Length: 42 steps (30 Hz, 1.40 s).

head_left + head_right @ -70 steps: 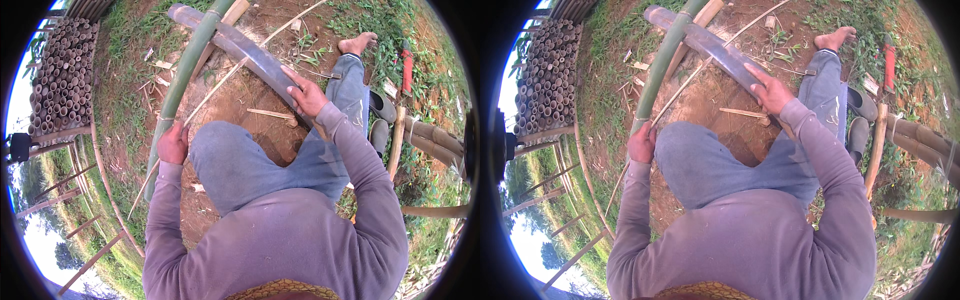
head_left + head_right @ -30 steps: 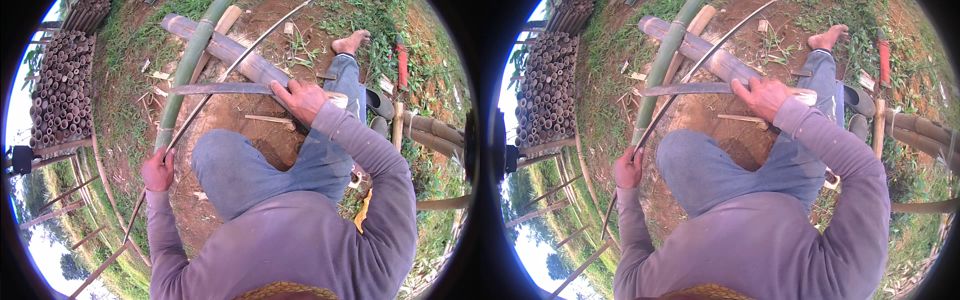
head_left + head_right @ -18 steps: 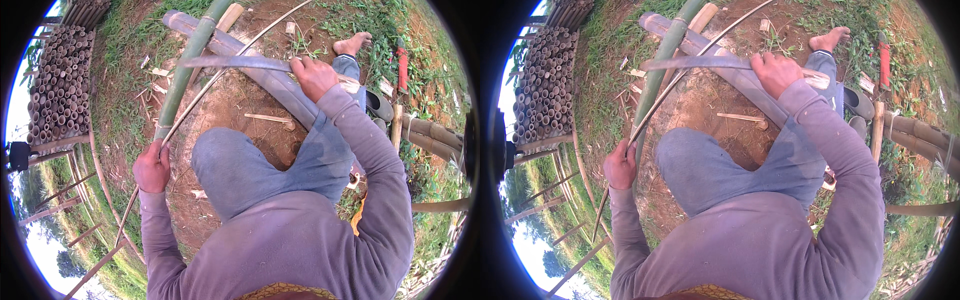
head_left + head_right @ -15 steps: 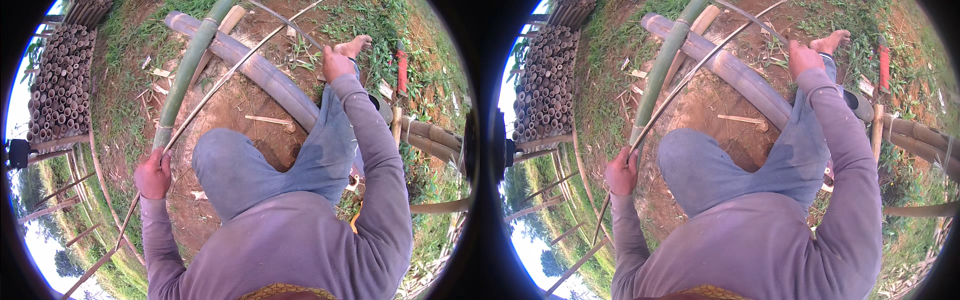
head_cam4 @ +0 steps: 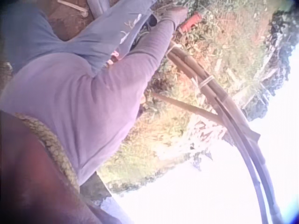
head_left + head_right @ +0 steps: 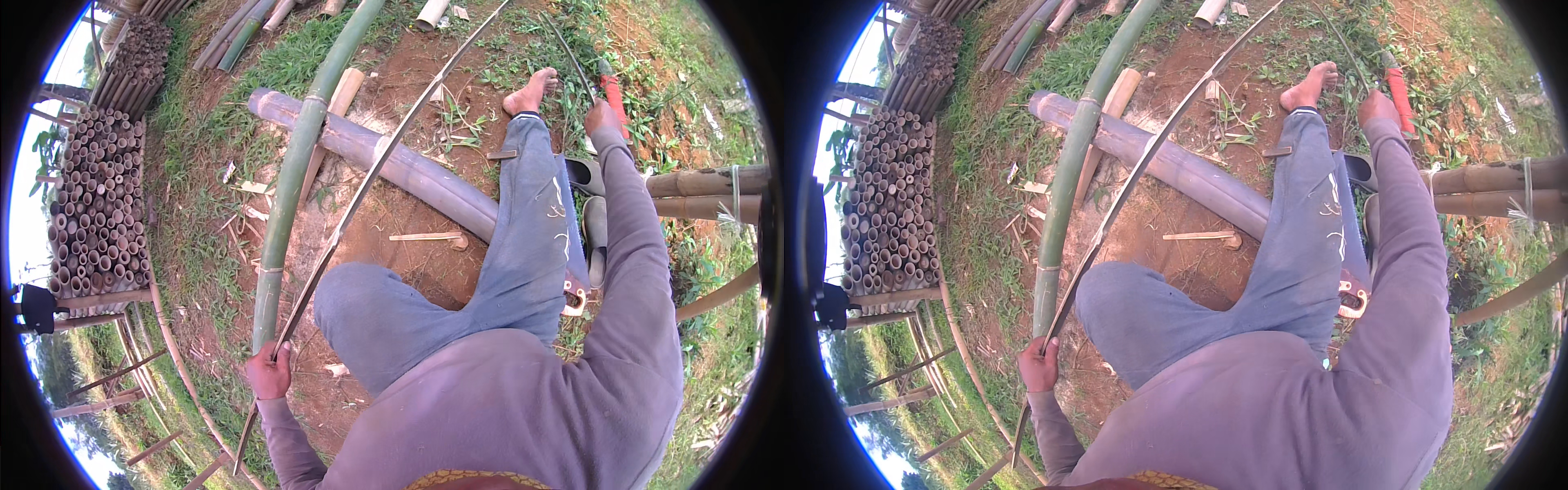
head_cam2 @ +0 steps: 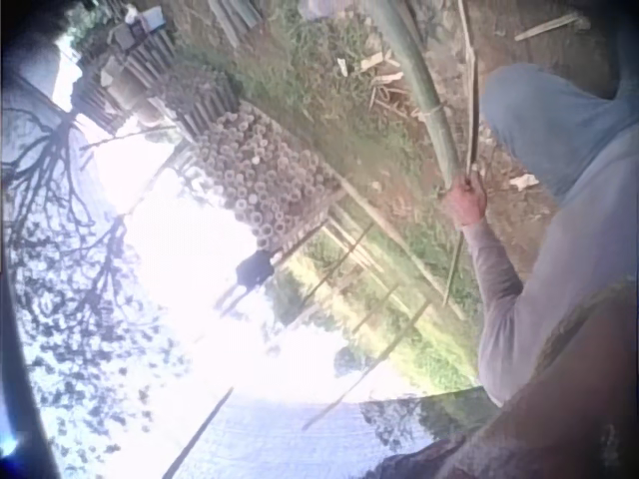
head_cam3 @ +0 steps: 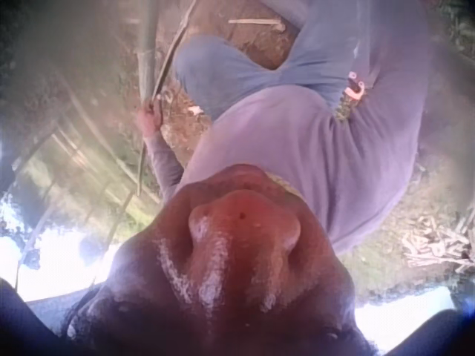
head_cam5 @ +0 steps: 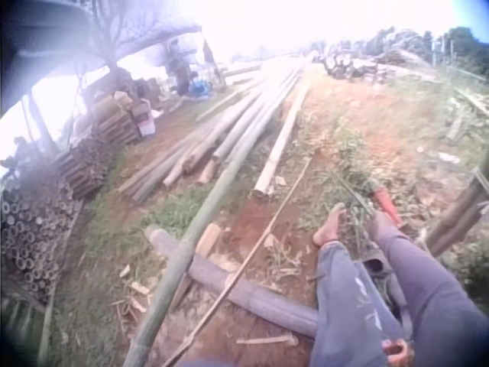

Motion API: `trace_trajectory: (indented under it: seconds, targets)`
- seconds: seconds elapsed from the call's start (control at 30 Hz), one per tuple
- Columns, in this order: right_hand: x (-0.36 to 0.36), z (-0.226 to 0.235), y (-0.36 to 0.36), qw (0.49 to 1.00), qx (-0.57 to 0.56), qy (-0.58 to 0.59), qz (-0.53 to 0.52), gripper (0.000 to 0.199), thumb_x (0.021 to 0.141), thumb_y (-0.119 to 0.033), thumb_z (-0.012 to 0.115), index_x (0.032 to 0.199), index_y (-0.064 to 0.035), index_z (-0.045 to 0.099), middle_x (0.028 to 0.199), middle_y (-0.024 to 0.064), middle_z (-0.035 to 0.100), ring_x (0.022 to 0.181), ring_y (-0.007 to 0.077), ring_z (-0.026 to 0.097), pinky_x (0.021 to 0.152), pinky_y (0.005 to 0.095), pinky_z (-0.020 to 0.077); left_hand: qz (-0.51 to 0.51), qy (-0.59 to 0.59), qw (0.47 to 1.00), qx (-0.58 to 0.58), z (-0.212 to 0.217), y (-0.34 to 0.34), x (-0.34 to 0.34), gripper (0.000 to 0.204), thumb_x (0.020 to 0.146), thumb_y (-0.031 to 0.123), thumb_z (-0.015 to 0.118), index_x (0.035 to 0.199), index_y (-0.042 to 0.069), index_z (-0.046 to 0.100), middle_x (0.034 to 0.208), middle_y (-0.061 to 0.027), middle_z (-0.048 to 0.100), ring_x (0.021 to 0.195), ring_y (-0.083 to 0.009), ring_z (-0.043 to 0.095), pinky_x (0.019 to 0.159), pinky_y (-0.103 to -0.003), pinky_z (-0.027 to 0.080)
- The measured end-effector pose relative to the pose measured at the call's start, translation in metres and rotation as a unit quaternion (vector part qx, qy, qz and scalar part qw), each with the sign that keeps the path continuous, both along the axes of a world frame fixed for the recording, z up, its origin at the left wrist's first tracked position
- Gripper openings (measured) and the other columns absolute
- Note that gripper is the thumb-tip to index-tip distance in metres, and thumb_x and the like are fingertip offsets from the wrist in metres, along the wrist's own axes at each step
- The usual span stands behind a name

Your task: The person measures and cuts bamboo poles using a tape measure, saw, and knife. They split the bamboo into strips, shave them down, and measure the resulting pieces before placing them aside.

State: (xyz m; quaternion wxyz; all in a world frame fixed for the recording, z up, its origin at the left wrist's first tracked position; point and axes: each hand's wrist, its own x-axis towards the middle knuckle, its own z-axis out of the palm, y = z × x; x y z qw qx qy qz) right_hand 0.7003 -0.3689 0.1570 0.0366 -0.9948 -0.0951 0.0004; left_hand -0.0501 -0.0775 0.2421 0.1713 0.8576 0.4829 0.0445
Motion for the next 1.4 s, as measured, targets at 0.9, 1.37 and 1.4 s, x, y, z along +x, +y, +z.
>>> trace_trajectory:
  seconds: [0.9,1.37,1.4]
  targets:
    - [-0.347,-0.045,-0.275,0.891,0.436,0.124,-0.039,0.010,0.097,-0.007,0.059,0.099,-0.0006,0.066,0.069,0.0033,0.061,0.055,0.0113,0.054,0.047,0.0300,0.0425,-0.109,-0.277,0.948,-0.115,-0.100,0.113,0.127,0.032,0.094,0.031,0.072,0.115,0.008,0.076,0.110,-0.0109,0.076,0.102,-0.0213,0.070,0.093,-0.035,0.054]
    - [-0.223,0.110,0.119,0.877,0.346,0.255,0.215,0.034,0.101,-0.038,0.064,0.118,-0.0087,0.071,0.063,-0.0014,0.050,0.045,0.0081,0.046,0.040,0.0252,0.0363,0.222,-0.253,0.941,0.019,-0.140,0.189,-0.057,0.040,0.093,0.046,0.069,0.108,0.011,0.078,0.095,-0.0106,0.077,0.090,-0.0260,0.073,0.086,-0.039,0.055]
    - [-0.241,0.122,0.179,0.868,0.328,0.269,0.257,0.034,0.102,-0.038,0.064,0.117,-0.0082,0.071,0.064,-0.0012,0.050,0.046,0.0084,0.047,0.041,0.0252,0.0367,0.253,-0.230,0.937,0.074,-0.134,0.209,-0.073,0.042,0.093,0.049,0.068,0.108,0.012,0.079,0.094,-0.0109,0.077,0.089,-0.0276,0.073,0.086,-0.040,0.055]
